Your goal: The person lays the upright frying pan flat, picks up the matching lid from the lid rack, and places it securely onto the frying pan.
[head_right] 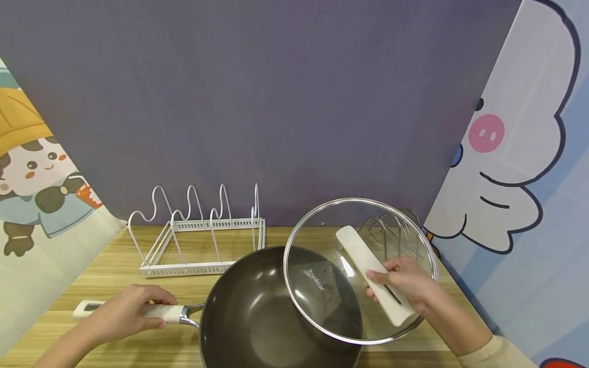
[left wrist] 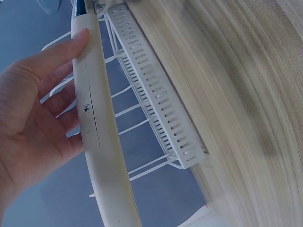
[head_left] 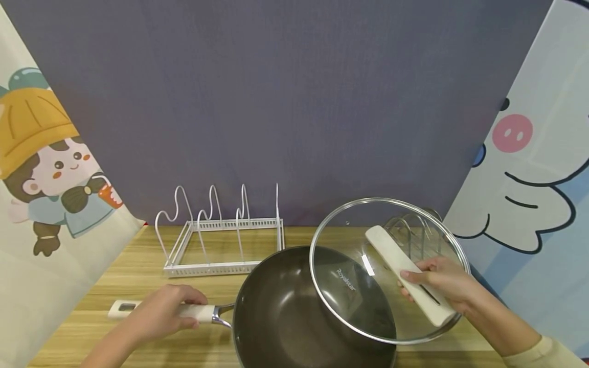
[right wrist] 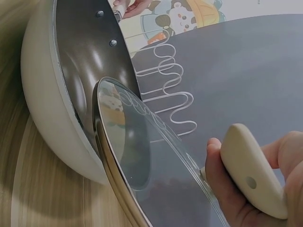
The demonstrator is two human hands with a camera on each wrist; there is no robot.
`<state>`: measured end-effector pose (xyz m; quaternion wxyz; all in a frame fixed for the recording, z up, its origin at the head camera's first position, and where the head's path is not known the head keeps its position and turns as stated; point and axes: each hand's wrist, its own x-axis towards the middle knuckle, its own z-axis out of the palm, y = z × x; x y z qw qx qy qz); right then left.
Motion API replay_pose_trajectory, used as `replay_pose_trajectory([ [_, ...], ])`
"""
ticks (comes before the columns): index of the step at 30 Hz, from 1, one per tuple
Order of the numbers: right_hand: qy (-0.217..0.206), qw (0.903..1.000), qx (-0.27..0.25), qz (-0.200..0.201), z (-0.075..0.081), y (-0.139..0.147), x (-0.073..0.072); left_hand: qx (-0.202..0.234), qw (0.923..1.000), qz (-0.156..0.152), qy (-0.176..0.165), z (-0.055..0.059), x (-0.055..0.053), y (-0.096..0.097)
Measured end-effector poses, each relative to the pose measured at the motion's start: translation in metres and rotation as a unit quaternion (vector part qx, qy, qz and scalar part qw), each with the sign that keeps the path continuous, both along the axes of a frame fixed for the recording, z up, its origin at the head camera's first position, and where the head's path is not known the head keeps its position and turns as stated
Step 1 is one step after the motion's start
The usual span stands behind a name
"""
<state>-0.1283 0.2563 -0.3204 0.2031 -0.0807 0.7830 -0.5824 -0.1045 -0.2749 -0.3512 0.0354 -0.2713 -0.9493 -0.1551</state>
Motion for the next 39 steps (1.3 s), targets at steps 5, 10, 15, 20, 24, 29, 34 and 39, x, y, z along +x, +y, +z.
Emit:
replay_pose_trajectory([
  [5,0.0,1.0,0.001,0.001,0.0,-0.003,0.0,0.0,1.0,0.001,0.0,0.0,0.0,0.0],
  [10,0.001,1.0,0.001,0.006,-0.001,-0.005,0.0,0.004,1.0,-0.003,0.008,-0.001,0.0,0.0],
  [15,-0.007,0.9998,-0.015,0.013,-0.002,-0.007,0.001,0.006,0.9999,-0.006,0.007,0.0,0.0,-0.001],
  [20,-0.006,0.9997,-0.017,0.019,-0.002,-0.01,0.001,0.003,1.0,0.002,0.008,0.001,0.0,0.0],
  [24,-0.004,0.9997,-0.014,0.022,-0.003,-0.012,0.001,0.001,0.9999,0.003,0.011,0.001,0.0,0.001],
  [29,-0.013,0.9992,-0.023,0.028,-0.005,-0.014,0.002,0.003,1.0,0.005,0.007,0.001,0.001,0.002],
  [34,-0.015,0.9992,-0.024,0.027,-0.005,-0.017,0.003,0.002,0.9999,0.012,0.004,0.001,0.001,0.002],
  [39,-0.02,0.9992,-0.027,0.023,-0.005,-0.019,0.003,0.0,0.9999,0.015,0.003,0.001,0.002,0.002],
])
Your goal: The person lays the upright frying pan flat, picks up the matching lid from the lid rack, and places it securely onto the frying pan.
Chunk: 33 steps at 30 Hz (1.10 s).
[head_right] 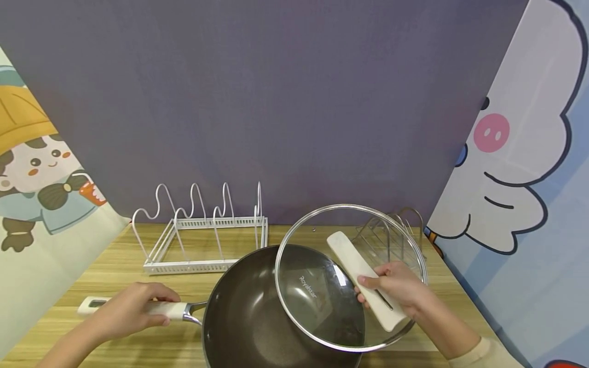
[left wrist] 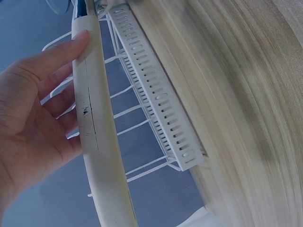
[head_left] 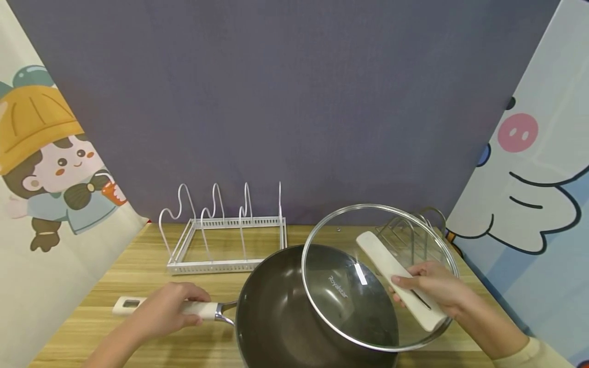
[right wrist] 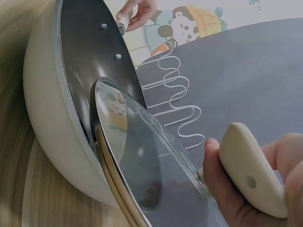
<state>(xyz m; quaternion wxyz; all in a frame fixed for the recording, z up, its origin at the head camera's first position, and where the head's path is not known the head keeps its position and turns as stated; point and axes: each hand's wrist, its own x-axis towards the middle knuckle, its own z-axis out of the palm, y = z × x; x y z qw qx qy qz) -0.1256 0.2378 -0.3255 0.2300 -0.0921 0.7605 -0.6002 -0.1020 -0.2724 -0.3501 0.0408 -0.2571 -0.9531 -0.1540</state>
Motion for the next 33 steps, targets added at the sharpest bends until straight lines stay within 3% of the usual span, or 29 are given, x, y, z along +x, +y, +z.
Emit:
replay_pose_trajectory([
  [33,0.013,0.9993,0.027,-0.023,0.001,-0.011,-0.009,0.001,1.0,-0.002,0.005,-0.001,0.0,0.0],
])
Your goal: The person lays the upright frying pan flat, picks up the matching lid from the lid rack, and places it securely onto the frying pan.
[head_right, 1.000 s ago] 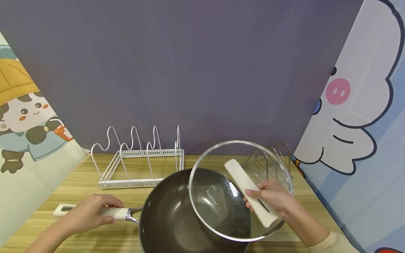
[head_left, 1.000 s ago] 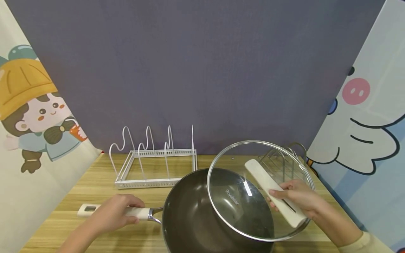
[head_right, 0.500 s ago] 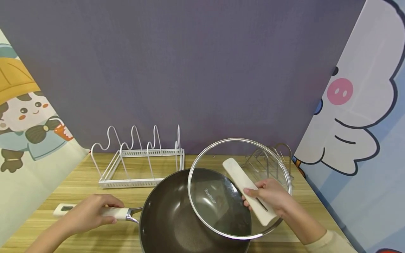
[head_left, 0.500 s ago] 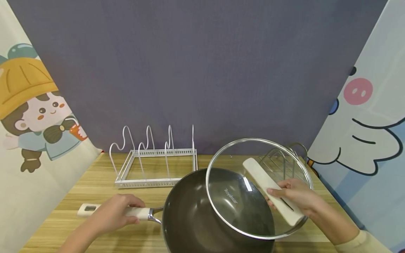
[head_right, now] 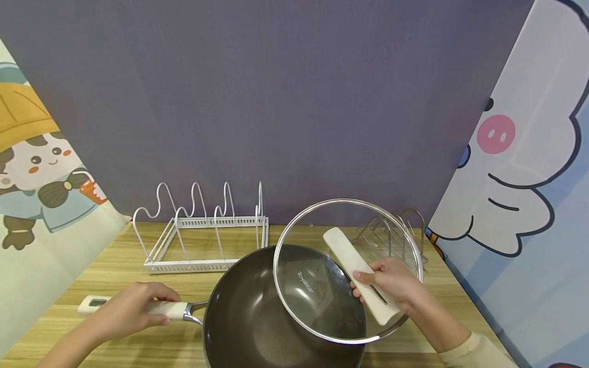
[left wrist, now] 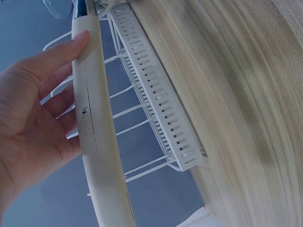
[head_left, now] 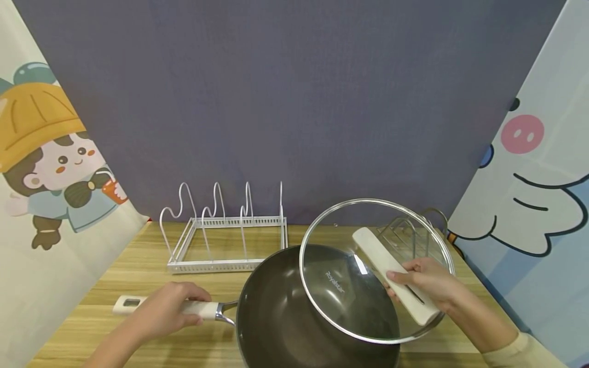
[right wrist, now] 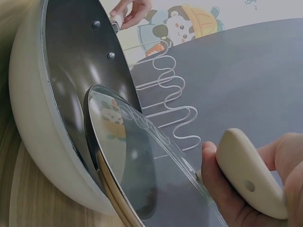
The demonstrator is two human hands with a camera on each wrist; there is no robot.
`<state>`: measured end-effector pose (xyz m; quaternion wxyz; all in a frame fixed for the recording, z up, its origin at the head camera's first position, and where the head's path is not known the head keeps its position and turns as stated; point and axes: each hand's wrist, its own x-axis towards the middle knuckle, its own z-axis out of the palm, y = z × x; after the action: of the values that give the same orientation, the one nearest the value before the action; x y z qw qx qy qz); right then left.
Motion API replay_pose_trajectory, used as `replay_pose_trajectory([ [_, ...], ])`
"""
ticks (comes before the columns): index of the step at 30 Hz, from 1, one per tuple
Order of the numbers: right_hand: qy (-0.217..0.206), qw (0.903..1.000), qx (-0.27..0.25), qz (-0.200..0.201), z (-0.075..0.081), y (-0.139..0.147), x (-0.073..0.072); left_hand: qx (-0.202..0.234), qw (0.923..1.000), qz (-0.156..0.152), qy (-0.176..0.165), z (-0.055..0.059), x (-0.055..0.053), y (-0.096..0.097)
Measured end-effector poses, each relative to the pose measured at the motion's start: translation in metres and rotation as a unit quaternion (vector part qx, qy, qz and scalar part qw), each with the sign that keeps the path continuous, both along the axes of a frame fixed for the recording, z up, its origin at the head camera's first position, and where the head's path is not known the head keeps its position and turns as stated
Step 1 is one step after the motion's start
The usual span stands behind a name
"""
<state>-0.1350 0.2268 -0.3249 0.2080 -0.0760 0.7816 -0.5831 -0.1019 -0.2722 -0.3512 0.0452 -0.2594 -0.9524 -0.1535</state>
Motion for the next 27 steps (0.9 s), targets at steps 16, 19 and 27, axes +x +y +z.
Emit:
replay_pose_trajectory([
  [16,-0.007,0.9991,-0.034,0.026,-0.003,-0.0051,0.0013,0.0,1.0,0.001,0.002,-0.0017,0.001,-0.0002],
  [19,-0.009,0.9987,-0.039,0.033,-0.0024,-0.0057,0.0021,0.0,1.0,0.002,0.001,-0.0012,0.0015,-0.0001],
  [27,-0.01,0.998,-0.046,0.042,-0.0026,-0.0071,0.0029,0.001,1.0,0.005,-0.004,-0.0003,0.0016,0.0006],
])
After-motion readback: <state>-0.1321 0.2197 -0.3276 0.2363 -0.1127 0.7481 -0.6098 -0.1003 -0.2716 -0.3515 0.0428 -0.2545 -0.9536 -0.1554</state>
